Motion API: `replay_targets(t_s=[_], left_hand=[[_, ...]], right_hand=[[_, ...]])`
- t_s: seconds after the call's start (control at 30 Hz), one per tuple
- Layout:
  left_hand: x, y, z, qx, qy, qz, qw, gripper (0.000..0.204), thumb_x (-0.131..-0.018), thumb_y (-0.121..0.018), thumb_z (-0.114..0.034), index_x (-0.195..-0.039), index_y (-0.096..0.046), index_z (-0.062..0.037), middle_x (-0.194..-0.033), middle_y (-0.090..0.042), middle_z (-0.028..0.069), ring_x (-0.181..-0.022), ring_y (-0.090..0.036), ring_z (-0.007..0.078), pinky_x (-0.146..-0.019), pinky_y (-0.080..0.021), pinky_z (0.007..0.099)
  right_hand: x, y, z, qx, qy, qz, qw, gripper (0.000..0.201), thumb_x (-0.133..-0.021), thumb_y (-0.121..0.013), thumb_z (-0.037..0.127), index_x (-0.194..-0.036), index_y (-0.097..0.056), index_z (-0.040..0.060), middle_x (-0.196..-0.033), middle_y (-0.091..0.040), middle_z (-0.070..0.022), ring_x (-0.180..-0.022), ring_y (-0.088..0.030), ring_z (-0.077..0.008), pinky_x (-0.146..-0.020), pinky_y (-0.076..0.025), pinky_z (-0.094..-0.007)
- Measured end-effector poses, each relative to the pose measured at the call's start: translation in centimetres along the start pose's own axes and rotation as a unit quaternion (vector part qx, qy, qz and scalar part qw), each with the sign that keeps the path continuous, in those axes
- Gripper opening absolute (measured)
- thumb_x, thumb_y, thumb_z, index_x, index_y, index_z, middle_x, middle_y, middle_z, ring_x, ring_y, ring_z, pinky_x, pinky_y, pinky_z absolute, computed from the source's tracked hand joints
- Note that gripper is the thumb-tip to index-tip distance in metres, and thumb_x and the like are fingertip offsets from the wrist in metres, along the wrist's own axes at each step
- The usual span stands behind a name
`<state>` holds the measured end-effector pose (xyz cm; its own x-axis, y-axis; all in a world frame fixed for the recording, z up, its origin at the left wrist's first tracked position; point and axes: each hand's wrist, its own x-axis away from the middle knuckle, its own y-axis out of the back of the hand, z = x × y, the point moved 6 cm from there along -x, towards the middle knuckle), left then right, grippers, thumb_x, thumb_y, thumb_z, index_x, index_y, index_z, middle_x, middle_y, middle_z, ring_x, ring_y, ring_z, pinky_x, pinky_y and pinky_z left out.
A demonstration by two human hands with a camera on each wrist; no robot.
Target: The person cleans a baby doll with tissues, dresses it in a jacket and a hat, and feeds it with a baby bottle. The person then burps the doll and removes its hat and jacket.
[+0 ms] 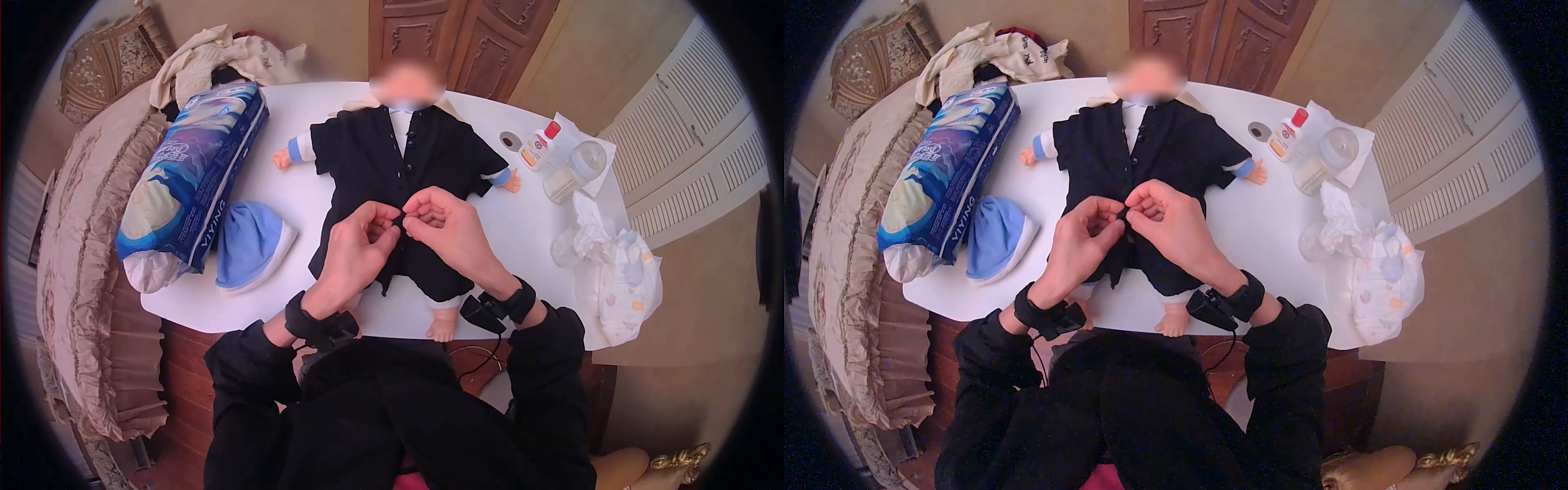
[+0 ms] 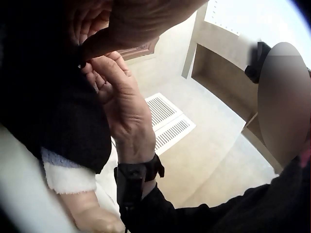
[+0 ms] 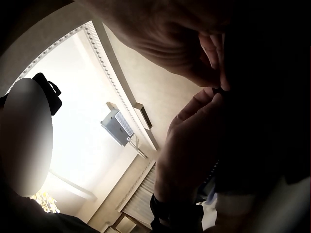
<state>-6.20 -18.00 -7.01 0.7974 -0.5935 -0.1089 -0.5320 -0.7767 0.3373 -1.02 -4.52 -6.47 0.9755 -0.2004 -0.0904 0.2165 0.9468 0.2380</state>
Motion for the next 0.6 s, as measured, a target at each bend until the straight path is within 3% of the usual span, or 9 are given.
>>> replay_targets(t_s=[0.1,0.4,0.6], left_hand=[[-0.2,0.3,1.2,0.037,0.023,-0.029,0.999,0.017,-0.083,-0.060,-0.006,-0.097,-0.061,0.0024,-0.076,-0.062,0.0046,-0.068,-0.057,0.0075,-0.063,-0.048,0.0218],[-0.5,0.2,2.1,0.237,0.099,0.025,0.966,0.012,-0.090,-0.056,-0.008,-0.093,-0.058,0.0034,-0.078,-0.060,0.0021,-0.066,-0.055,0.0071,-0.061,-0.047,0.0216],[-0.4,0.1,1.9,0.222,0.098,0.019,0.970,0.011,-0.089,-0.058,-0.008,-0.092,-0.060,0.0030,-0.079,-0.061,0.0019,-0.066,-0.055,0.0071,-0.063,-0.047,0.0219]], right_hand=[[0.1,0.1,0.1,0.009,0.000,-0.006,1.000,0.013,-0.083,-0.062,0.002,-0.095,-0.058,0.0004,-0.083,-0.061,-0.0017,-0.074,-0.059,-0.0061,-0.068,-0.048,-0.0184],[0.1,0.0,0.1,0.016,-0.001,0.003,1.000,0.010,-0.083,-0.063,0.003,-0.092,-0.058,0.0011,-0.082,-0.060,-0.0007,-0.074,-0.058,-0.0051,-0.068,-0.047,-0.0178],[0.1,-0.1,0.3,0.006,0.007,0.003,1.000,0.010,-0.083,-0.064,0.003,-0.091,-0.058,0.0013,-0.082,-0.061,-0.0002,-0.074,-0.057,-0.0041,-0.067,-0.047,-0.0174]])
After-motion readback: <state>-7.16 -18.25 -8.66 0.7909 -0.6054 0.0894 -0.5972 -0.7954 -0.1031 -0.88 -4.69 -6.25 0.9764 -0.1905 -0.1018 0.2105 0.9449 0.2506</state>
